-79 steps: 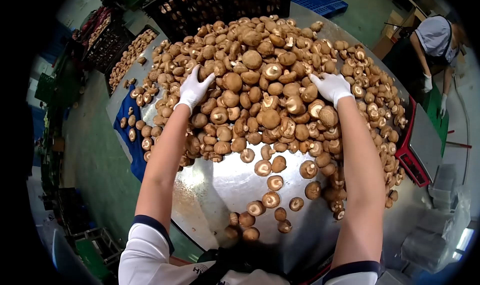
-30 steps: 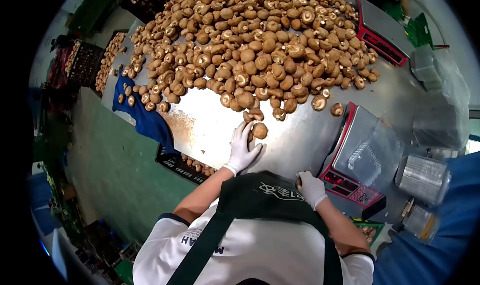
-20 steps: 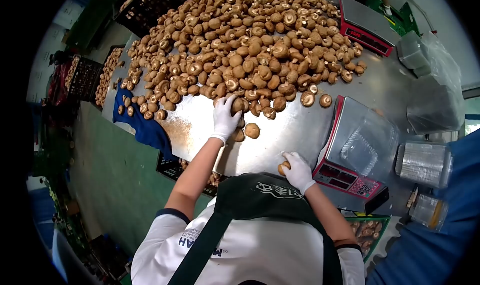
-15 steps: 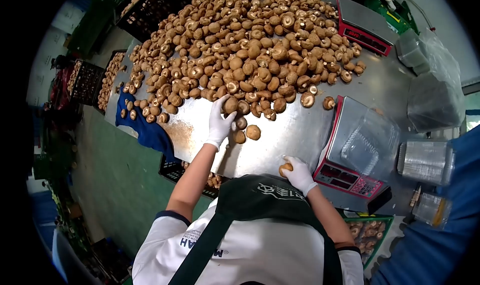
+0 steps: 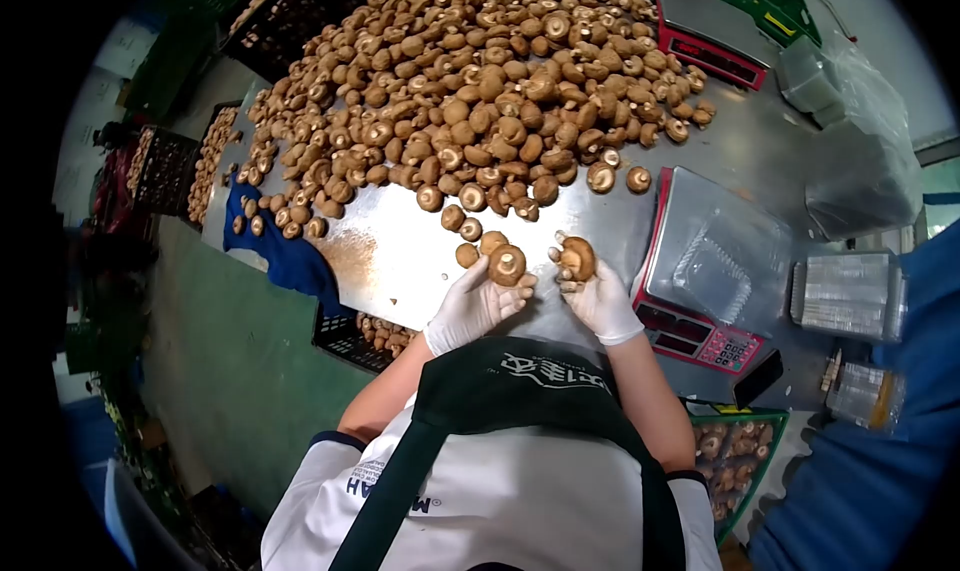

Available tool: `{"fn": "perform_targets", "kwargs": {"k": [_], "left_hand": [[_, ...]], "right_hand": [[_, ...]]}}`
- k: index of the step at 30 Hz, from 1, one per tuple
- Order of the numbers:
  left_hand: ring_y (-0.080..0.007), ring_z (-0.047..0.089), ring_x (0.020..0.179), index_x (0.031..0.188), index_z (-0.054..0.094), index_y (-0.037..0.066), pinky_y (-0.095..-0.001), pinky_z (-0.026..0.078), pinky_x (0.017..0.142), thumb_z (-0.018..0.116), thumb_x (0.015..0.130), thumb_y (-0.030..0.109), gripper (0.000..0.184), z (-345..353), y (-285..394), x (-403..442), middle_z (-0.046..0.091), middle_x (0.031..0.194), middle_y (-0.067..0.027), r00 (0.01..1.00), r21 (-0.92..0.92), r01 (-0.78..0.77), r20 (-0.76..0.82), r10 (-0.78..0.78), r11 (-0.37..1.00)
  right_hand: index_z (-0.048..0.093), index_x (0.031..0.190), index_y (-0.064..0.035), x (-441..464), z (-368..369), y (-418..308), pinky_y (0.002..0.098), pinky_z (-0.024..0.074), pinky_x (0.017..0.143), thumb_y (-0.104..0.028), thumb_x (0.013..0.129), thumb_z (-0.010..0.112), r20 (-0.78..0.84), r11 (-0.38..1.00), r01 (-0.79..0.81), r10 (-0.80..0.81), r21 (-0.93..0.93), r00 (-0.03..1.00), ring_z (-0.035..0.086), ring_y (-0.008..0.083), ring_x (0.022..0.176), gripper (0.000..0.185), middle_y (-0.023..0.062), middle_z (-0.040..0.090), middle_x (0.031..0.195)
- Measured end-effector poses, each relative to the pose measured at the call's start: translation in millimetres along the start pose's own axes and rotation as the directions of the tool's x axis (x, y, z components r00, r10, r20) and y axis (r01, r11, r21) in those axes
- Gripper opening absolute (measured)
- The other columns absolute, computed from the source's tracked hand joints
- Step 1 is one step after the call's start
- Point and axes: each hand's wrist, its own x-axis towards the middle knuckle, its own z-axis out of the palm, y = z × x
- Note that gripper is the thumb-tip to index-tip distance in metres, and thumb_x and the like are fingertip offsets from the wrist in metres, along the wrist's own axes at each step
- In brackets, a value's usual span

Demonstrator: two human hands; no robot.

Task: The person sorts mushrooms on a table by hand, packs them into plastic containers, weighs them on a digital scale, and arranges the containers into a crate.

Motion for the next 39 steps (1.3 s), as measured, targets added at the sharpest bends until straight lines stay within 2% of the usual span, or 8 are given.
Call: {"fn": "perform_targets", "kwargs": {"k": [2,5,10,13,25,30,35,39], "left_hand": [[-0.0263,0.066,0.103,0.132,0.046,-0.003,-0.0358,0.054,0.092,0.034,0.105,0.046,0.057,2.2,-0.1,-1.0,0.062,0.122,-0.0238,1.000,0.049,0.014,-0.007,-0.013,0.999],[-0.0260,0.066,0.102,0.133,0.045,-0.002,-0.0348,0.053,0.092,0.036,0.104,0.050,0.061,2.0,-6.6,1.3,0.061,0.124,-0.0240,0.999,0.042,0.043,0.006,-0.043,0.998],[-0.0256,0.066,0.103,0.128,0.049,0.001,-0.0338,0.053,0.088,0.040,0.103,0.049,0.055,3.5,-8.8,-1.3,0.062,0.122,-0.0221,0.999,0.051,0.033,0.006,-0.034,0.998],[-0.0252,0.066,0.102,0.126,0.051,0.001,-0.0335,0.053,0.089,0.043,0.102,0.051,0.056,13.6,-10.2,-2.9,0.063,0.121,-0.0183,0.993,0.067,0.033,-0.118,-0.025,0.997],[-0.0138,0.053,0.088,0.117,0.052,0.007,-0.0253,0.048,0.079,0.045,0.091,0.066,0.064,-6.5,-16.0,6.4,0.053,0.096,-0.0043,0.989,0.153,-0.050,0.144,0.028,0.987],[-0.0142,0.053,0.088,0.114,0.053,0.010,-0.0277,0.046,0.080,0.040,0.096,0.065,0.059,4.2,3.3,-25.6,0.053,0.093,-0.0025,0.970,0.306,0.003,-0.231,0.071,0.952],[-0.0134,0.057,0.076,0.099,0.057,0.003,-0.0268,0.048,0.073,0.060,0.098,0.029,0.026,-68.1,56.8,-123.3,0.060,0.089,-0.0058,0.863,0.884,0.276,-0.400,0.308,0.376],[-0.0121,0.060,0.089,0.105,0.059,-0.001,-0.0289,0.050,0.082,0.065,0.095,0.023,0.027,-97.8,48.4,-146.0,0.064,0.093,-0.0079,0.684,0.941,0.338,-0.231,0.692,-0.020]], "right_hand": [[0.040,0.144,-0.0002,1.6,-11.7,-3.5,0.0272,0.0523,0.075,-0.021,0.104,0.030,0.191,0.992,-0.065,0.044,0.107,0.981,0.059,0.0183,0.087,0.046,0.0168,0.059,0.123],[0.041,0.143,-0.0002,1.2,-9.5,4.5,0.0280,0.0528,0.075,-0.021,0.104,0.032,-0.040,0.996,0.054,-0.051,0.071,0.998,0.060,0.0201,0.087,0.045,0.0164,0.059,0.123],[0.036,0.145,0.0004,-6.7,-7.9,-5.5,0.0249,0.0498,0.068,-0.018,0.102,0.036,0.314,0.940,-0.159,0.059,0.302,0.948,0.058,0.0174,0.082,0.047,0.0194,0.053,0.127],[0.036,0.145,0.0002,-8.9,-6.3,-4.8,0.0240,0.0504,0.066,-0.017,0.102,0.035,0.023,0.988,0.020,-0.024,0.156,0.999,0.058,0.0157,0.082,0.047,0.0193,0.053,0.127],[0.040,0.143,0.0004,-11.7,-1.7,-3.1,0.0244,0.0468,0.067,-0.023,0.103,0.037,0.112,0.993,0.015,-0.029,0.119,0.993,0.053,0.0150,0.077,0.047,0.0147,0.057,0.117],[0.043,0.139,-0.0015,-9.2,-5.1,-3.1,0.0244,0.0480,0.067,-0.024,0.103,0.039,0.119,0.995,0.015,-0.027,0.094,0.992,0.054,0.0146,0.077,0.043,0.0116,0.056,0.117],[0.042,0.140,-0.0019,-1.5,-18.3,4.5,0.0247,0.0473,0.070,-0.026,0.104,0.038,0.018,0.998,0.030,-0.031,0.057,0.999,0.054,0.0149,0.080,0.043,0.0113,0.055,0.118],[0.045,0.137,-0.0021,6.3,-0.6,22.0,0.0256,0.0470,0.075,-0.027,0.106,0.037,-0.140,0.974,0.063,-0.095,-0.217,0.986,0.054,0.0160,0.086,0.041,0.0113,0.055,0.121]]}}
